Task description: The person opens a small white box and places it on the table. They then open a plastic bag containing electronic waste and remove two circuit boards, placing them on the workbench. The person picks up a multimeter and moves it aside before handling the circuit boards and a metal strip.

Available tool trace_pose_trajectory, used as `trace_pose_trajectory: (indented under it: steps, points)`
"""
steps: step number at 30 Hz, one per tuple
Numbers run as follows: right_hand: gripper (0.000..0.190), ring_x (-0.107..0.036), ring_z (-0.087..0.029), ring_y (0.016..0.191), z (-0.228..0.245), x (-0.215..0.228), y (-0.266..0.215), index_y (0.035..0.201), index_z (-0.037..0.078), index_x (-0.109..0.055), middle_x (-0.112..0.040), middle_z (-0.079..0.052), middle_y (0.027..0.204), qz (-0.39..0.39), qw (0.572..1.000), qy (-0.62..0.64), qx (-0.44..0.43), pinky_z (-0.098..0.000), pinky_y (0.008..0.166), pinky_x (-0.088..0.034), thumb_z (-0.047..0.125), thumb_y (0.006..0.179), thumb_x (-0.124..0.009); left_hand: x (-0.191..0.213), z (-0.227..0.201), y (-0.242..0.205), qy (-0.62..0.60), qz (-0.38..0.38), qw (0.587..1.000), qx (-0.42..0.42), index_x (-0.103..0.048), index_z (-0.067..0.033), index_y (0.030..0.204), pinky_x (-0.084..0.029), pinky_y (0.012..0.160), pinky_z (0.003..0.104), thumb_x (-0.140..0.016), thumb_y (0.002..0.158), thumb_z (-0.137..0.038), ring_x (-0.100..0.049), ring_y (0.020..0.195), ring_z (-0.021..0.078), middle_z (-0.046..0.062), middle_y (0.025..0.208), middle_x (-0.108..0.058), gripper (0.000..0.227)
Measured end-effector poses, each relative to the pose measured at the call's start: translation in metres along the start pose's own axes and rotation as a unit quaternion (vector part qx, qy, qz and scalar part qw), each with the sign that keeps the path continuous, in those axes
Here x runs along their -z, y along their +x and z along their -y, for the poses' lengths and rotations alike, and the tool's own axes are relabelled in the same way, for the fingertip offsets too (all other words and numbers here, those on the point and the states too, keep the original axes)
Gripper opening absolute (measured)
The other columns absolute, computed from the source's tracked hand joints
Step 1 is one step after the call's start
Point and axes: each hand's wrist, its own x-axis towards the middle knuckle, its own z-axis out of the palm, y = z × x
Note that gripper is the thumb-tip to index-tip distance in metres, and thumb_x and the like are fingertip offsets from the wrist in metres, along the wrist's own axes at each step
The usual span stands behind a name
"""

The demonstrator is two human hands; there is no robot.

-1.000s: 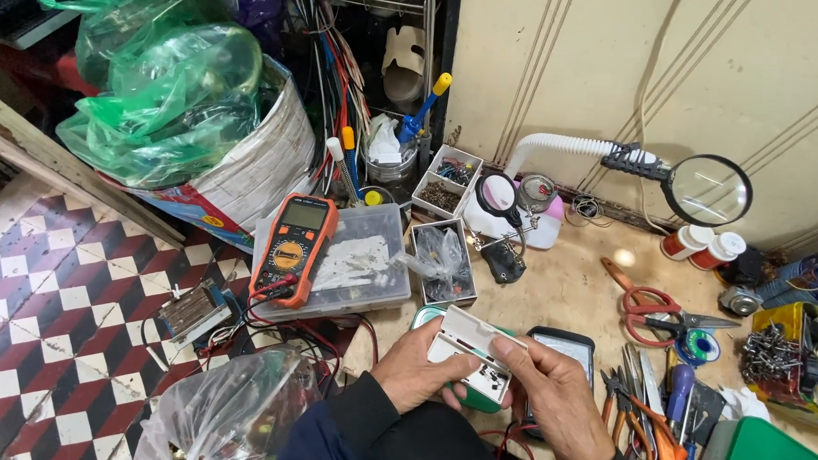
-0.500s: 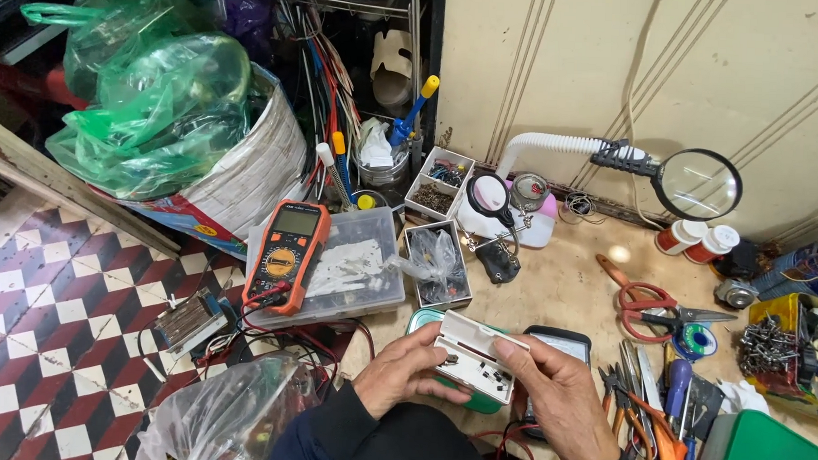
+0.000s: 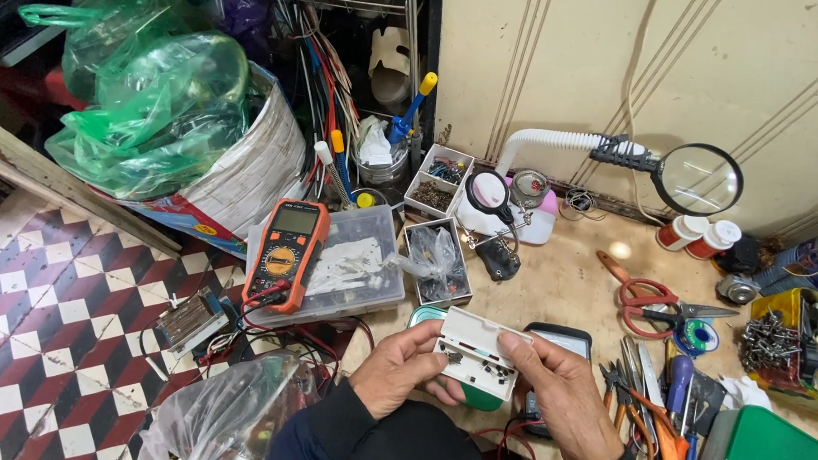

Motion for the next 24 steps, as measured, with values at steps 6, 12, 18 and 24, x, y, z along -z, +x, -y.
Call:
trace_pose_trajectory:
  steps: [6,12,18,24]
  points:
    - [0.045,-0.052,-0.026,0.058,-0.008,0.006,0.006,0.119,-0.010,-0.095,-0.072,-0.018,0.084,0.025,0.998,-0.049,0.025,-0.0363,0.056,-0.043,0.025,0.105,-0.070,-0.006,-0.009,-0.002,-0.021,-0.029,0.998,0.053,-0.057,0.0007,0.158,-0.072,0.076,0.036,-0.065,0.106,-0.003,-0.082,0.082,0.0311,0.025,0.129,-0.077,0.053]
    - [0.044,-0.054,-0.027,0.064,-0.015,0.008,0.011,0.111,-0.012,-0.093,-0.069,-0.017,0.087,0.026,0.998,-0.043,0.032,-0.0395,0.056,-0.049,0.024,0.107,-0.069,0.003,-0.005,0.001,-0.092,-0.025,0.990,0.105,-0.050,0.0007,0.162,-0.072,0.083,0.042,-0.063,0.109,-0.011,-0.081,0.087,0.0383,0.033,0.118,-0.076,0.056]
    - [0.045,-0.053,-0.025,0.067,-0.002,0.003,0.001,0.127,-0.008,-0.094,-0.072,-0.017,0.095,0.028,0.999,-0.037,0.020,-0.0380,0.056,-0.050,0.022,0.105,-0.069,0.006,-0.008,-0.003,-0.120,-0.011,0.987,0.105,-0.045,0.0044,0.166,-0.072,0.089,0.045,-0.056,0.111,-0.009,-0.082,0.090,0.0416,0.037,0.106,-0.078,0.057]
    - [0.043,-0.055,-0.023,0.058,-0.008,0.005,0.004,0.131,-0.003,-0.093,-0.070,-0.014,0.089,0.051,0.997,-0.056,0.031,-0.0350,0.055,-0.049,0.022,0.105,-0.069,0.008,-0.008,-0.007,-0.150,-0.033,0.983,0.104,-0.039,0.0064,0.169,-0.073,0.089,0.049,-0.061,0.108,-0.008,-0.081,0.092,0.0477,0.041,0.105,-0.076,0.067]
